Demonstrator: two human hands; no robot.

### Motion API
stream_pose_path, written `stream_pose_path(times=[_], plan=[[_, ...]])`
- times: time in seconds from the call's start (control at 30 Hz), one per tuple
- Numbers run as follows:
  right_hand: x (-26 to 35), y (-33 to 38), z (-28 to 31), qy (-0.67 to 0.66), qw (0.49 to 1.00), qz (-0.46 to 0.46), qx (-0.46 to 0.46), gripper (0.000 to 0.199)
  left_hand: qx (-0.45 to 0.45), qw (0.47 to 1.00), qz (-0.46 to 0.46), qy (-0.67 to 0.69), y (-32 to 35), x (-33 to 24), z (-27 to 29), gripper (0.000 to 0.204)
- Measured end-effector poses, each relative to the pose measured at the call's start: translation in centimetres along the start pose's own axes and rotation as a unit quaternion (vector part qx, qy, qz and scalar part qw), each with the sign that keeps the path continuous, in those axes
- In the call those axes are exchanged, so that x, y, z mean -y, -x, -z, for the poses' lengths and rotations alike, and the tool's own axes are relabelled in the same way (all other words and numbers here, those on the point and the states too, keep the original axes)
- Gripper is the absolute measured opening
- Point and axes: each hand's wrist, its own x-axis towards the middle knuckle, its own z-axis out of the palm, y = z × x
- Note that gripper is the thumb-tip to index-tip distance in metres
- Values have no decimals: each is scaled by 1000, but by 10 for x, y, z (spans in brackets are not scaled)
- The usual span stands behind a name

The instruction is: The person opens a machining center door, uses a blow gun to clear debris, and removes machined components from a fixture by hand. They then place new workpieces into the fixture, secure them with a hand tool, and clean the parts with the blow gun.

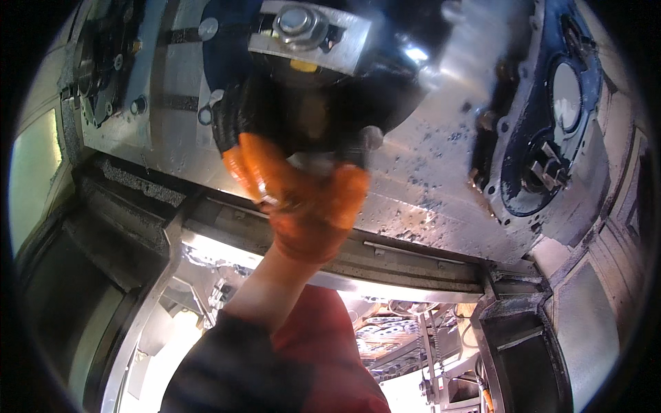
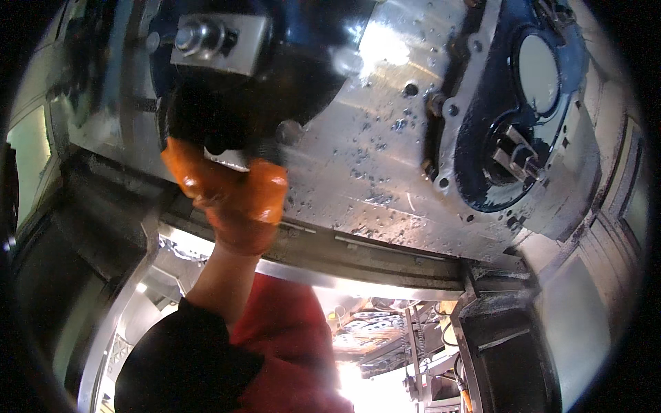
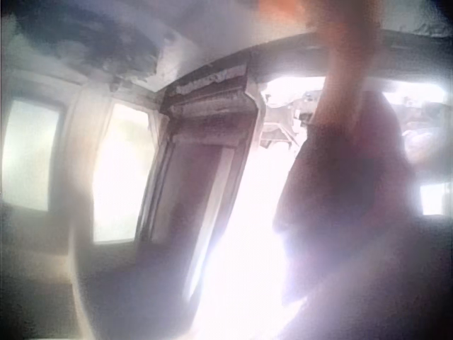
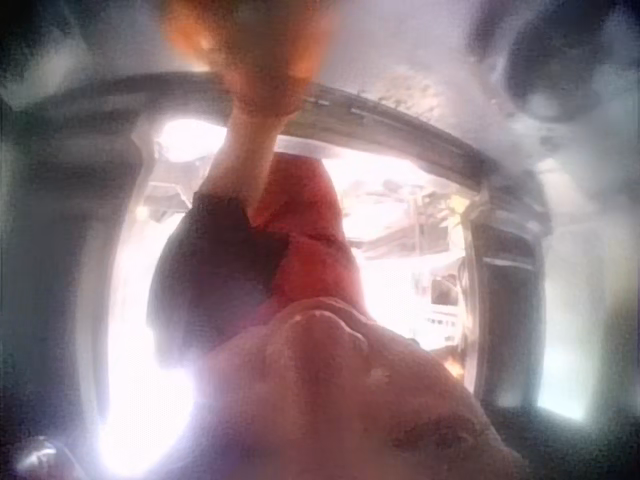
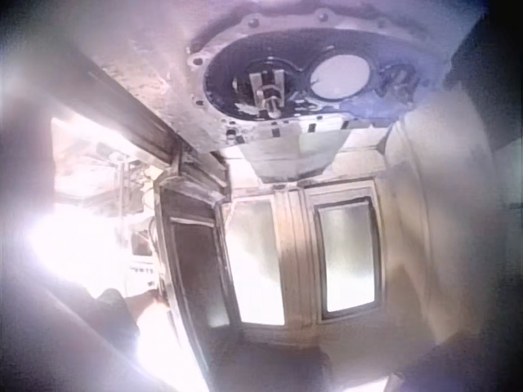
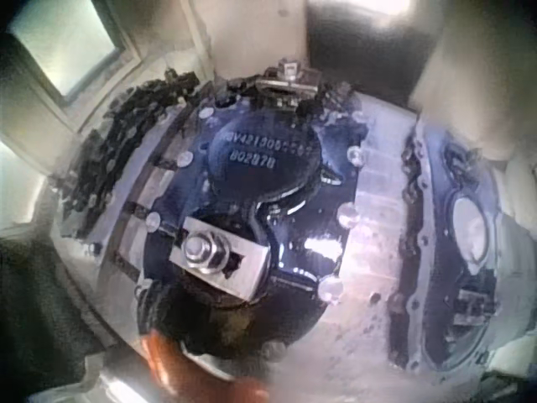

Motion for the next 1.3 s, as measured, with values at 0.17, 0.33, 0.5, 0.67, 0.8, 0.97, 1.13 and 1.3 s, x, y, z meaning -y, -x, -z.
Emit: stream_pose_path(times=[0.17, 0.33, 0.5, 0.67, 0.8, 0.97, 1.13, 1.3], plan=[[0, -5, 0, 2, 1000, -6, -8, 33, -86, 996, 16, 29, -47, 11, 46, 58], [2, -15, 4, 2, 1000, -21, -21, 34, -53, 987, 94, 122, -80, 21, 77, 52], [7, -34, 20, 8, 999, -27, -37, 35, -23, 994, 95, 50, -82, 22, 87, 42], [6, -45, 30, 21, 999, -29, -39, 36, -4, 974, 102, 202, -88, 10, 82, 38], [13, -51, 25, 20, 999, -31, -34, 37, -5, 973, 104, 208, -88, 15, 80, 47], [38, -56, 5, 14, 1000, -7, -16, 38, -2, 999, 12, -41, -88, 23, 77, 44], [77, -54, 1, -19, 992, 122, 20, 40, 4, 999, -1, -54, -92, 21, 72, 42], [213, -128, 13, -84, 900, 417, 95, 41, 13, 994, -49, -92, -86, 41, 82, 49]])
